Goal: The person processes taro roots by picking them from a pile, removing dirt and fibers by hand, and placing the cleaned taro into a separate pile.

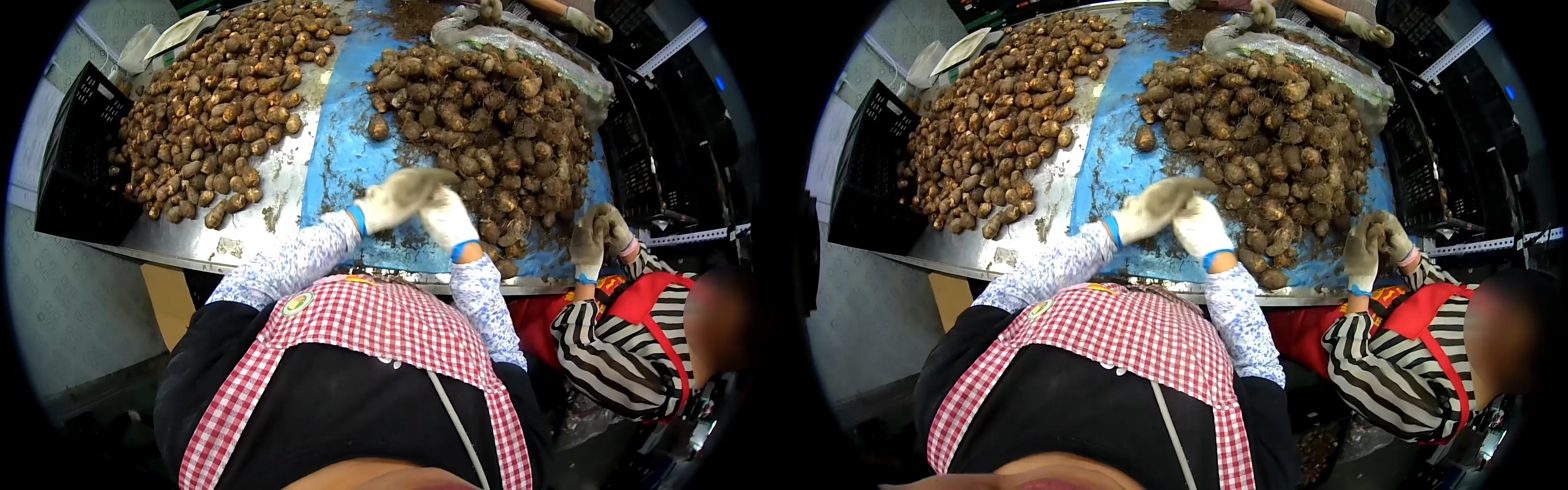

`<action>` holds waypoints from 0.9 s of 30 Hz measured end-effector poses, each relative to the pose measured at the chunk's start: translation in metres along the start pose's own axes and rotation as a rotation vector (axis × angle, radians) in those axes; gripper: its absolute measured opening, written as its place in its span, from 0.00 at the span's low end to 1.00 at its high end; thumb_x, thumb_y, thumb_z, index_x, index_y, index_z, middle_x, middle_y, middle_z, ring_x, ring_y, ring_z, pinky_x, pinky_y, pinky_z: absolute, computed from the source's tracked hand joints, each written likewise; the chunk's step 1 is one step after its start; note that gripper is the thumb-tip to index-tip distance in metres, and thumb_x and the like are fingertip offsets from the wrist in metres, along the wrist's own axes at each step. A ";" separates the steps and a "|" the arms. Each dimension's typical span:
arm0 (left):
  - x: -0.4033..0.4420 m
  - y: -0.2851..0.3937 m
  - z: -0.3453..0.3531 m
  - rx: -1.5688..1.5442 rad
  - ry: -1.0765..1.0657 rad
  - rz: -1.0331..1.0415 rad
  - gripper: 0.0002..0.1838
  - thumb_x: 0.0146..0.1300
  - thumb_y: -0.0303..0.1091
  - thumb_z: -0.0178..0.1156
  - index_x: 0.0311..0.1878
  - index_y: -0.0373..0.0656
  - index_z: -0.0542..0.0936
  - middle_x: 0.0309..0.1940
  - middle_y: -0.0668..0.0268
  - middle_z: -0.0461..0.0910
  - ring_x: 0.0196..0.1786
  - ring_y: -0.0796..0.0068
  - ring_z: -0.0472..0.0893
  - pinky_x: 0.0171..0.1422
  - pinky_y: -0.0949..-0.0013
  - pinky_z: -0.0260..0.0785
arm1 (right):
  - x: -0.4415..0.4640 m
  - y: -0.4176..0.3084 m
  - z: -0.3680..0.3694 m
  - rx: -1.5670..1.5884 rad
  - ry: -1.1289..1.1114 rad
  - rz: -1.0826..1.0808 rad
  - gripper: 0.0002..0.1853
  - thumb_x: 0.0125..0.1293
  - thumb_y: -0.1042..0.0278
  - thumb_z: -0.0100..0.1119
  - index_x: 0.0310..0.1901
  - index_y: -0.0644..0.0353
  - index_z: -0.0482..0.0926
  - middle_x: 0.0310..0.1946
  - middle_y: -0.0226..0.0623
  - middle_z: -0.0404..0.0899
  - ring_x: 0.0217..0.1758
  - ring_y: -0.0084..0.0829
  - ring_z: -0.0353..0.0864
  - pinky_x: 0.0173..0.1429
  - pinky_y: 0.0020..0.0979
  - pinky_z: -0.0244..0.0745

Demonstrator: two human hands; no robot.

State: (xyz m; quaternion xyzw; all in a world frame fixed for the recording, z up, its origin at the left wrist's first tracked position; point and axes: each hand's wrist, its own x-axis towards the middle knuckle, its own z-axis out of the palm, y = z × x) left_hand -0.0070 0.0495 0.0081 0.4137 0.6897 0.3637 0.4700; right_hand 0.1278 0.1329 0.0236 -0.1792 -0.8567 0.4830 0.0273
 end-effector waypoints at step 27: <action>0.044 -0.029 -0.140 0.179 0.542 -0.340 0.32 0.72 0.51 0.49 0.69 0.35 0.67 0.65 0.47 0.72 0.64 0.59 0.77 0.68 0.65 0.70 | 0.012 0.004 -0.018 1.665 0.098 -0.284 0.35 0.69 0.43 0.59 0.71 0.52 0.64 0.63 0.42 0.72 0.61 0.37 0.77 0.53 0.44 0.85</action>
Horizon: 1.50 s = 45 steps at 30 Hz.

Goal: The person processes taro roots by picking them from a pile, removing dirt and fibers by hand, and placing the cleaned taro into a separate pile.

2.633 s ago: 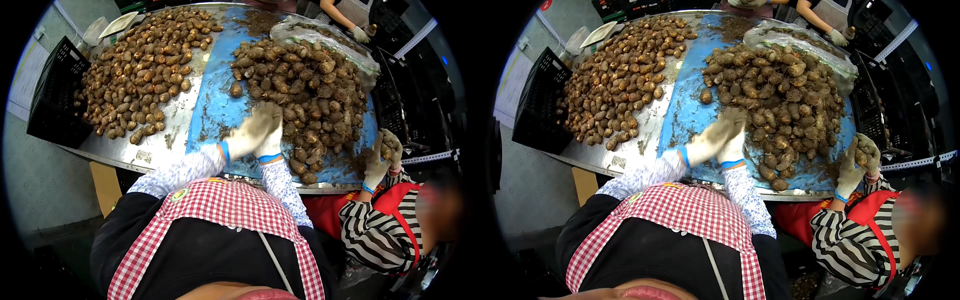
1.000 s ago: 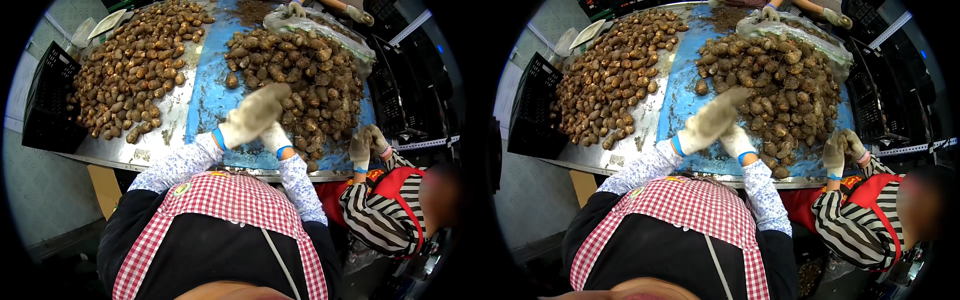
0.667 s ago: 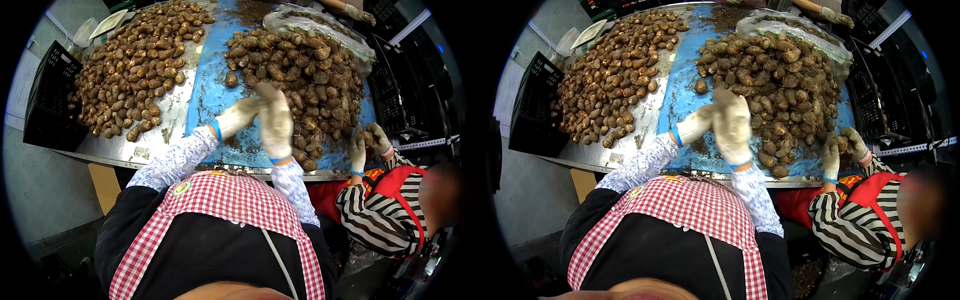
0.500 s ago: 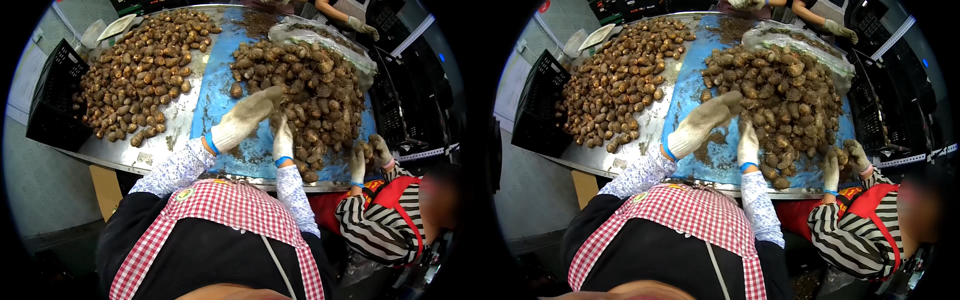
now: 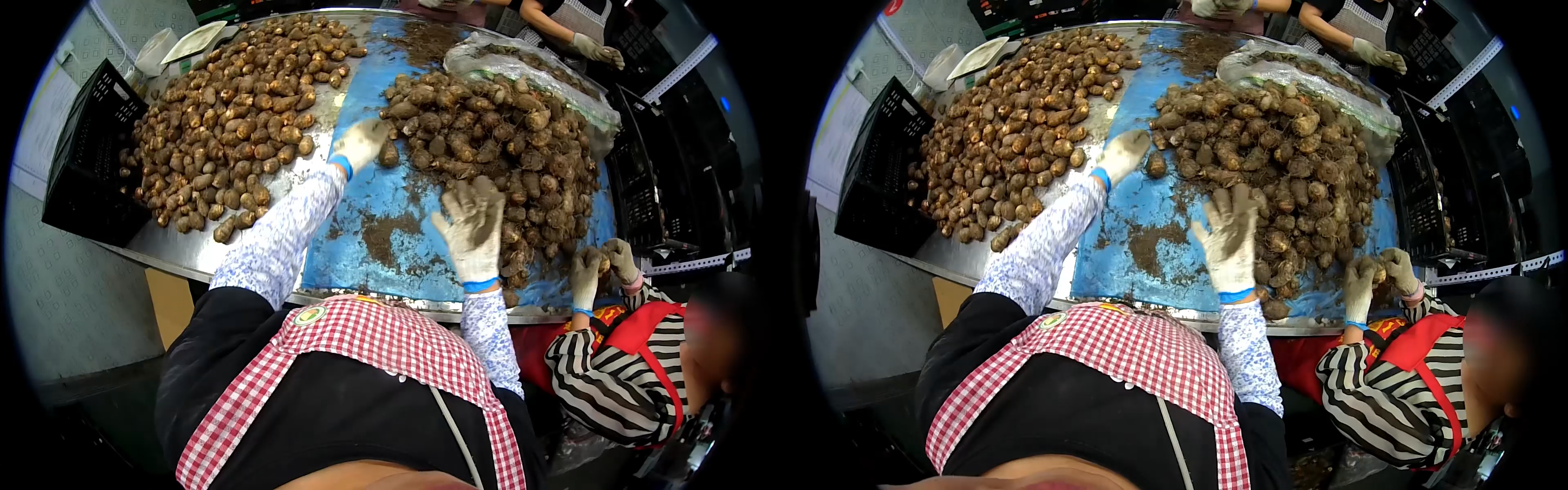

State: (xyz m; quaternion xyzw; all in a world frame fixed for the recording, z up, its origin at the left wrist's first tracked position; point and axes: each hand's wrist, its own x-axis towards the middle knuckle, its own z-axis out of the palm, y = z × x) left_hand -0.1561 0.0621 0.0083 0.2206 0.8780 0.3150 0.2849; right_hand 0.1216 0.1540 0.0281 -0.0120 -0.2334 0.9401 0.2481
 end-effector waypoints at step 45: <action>-0.135 -0.003 0.079 -0.728 -0.172 0.229 0.22 0.77 0.48 0.48 0.62 0.40 0.73 0.48 0.62 0.81 0.47 0.73 0.81 0.49 0.71 0.77 | -0.004 0.052 0.023 -1.905 0.160 -0.391 0.15 0.78 0.60 0.43 0.55 0.59 0.75 0.35 0.47 0.83 0.35 0.46 0.83 0.41 0.38 0.78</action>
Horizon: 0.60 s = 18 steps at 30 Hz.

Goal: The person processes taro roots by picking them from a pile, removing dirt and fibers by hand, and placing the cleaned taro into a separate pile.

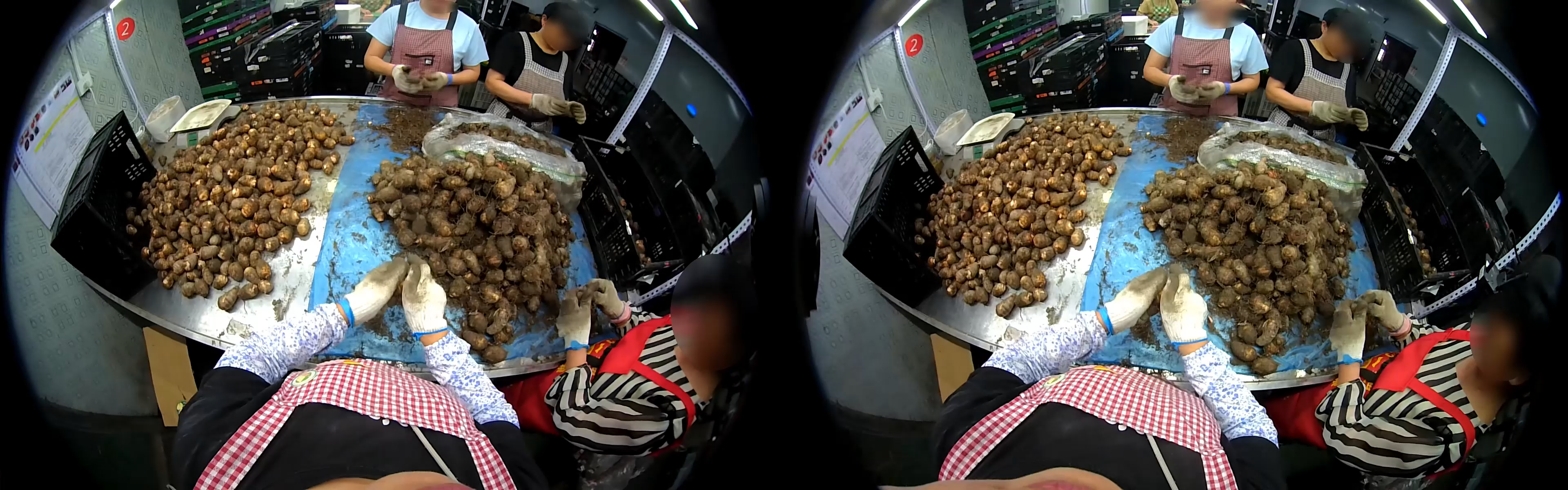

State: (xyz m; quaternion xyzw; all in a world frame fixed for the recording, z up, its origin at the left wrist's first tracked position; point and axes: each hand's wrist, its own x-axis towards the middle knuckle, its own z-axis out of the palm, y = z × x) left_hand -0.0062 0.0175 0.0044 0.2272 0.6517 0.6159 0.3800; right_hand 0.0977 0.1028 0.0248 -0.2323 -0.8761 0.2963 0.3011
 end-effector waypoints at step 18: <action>-0.044 0.056 -0.031 -0.400 -0.252 0.270 0.29 0.75 0.52 0.49 0.69 0.40 0.63 0.60 0.59 0.73 0.58 0.69 0.76 0.58 0.66 0.75 | 0.020 -0.018 -0.035 0.927 -0.314 0.436 0.19 0.75 0.61 0.55 0.61 0.63 0.74 0.51 0.41 0.80 0.46 0.29 0.83 0.48 0.27 0.81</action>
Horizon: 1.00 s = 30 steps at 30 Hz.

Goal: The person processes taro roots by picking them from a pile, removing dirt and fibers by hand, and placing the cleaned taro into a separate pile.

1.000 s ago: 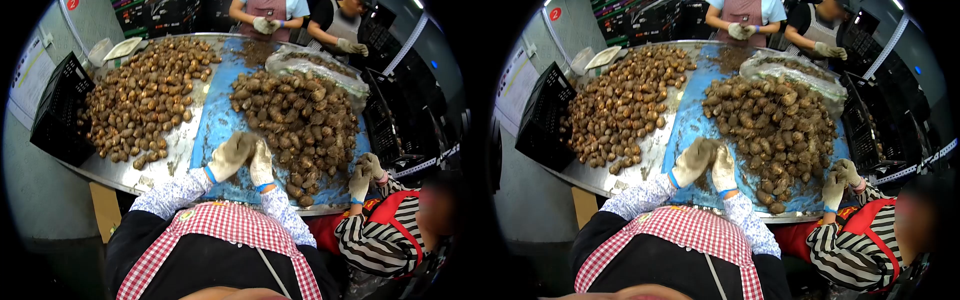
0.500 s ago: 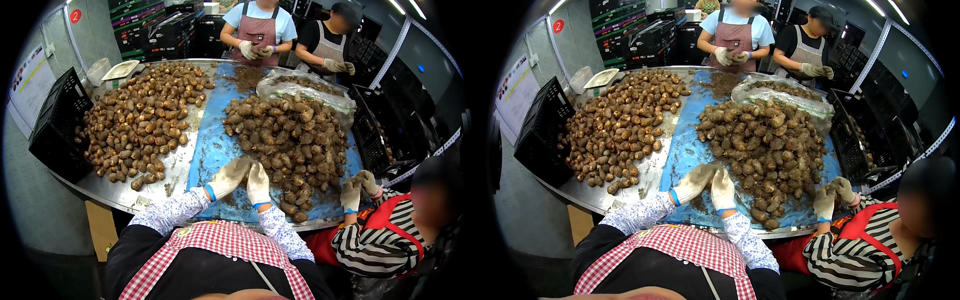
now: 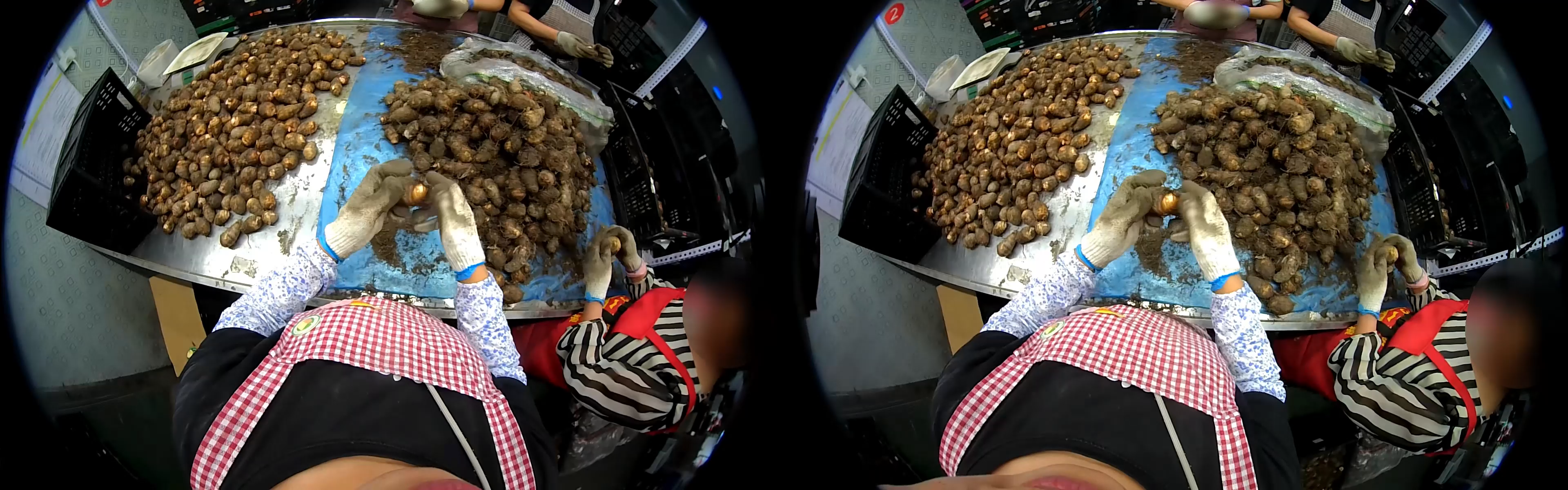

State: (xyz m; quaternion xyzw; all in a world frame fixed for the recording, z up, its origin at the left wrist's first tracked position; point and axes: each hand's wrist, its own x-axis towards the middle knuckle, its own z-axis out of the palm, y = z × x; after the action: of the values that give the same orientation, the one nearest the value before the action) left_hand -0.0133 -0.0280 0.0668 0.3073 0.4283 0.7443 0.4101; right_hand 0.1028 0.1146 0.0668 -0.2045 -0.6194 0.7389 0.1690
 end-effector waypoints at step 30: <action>0.011 -0.001 0.008 0.139 0.062 0.064 0.29 0.73 0.30 0.51 0.74 0.38 0.57 0.61 0.60 0.70 0.63 0.70 0.72 0.61 0.68 0.71 | 0.020 0.001 -0.006 -0.211 0.099 0.028 0.11 0.73 0.64 0.54 0.48 0.63 0.78 0.38 0.35 0.79 0.35 0.23 0.81 0.27 0.24 0.80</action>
State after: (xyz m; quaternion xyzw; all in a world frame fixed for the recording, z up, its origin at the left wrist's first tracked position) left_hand -0.0117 -0.0146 0.0710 0.3254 0.4814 0.7346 0.3504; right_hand 0.0889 0.1292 0.0630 -0.2658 -0.6817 0.6610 0.1666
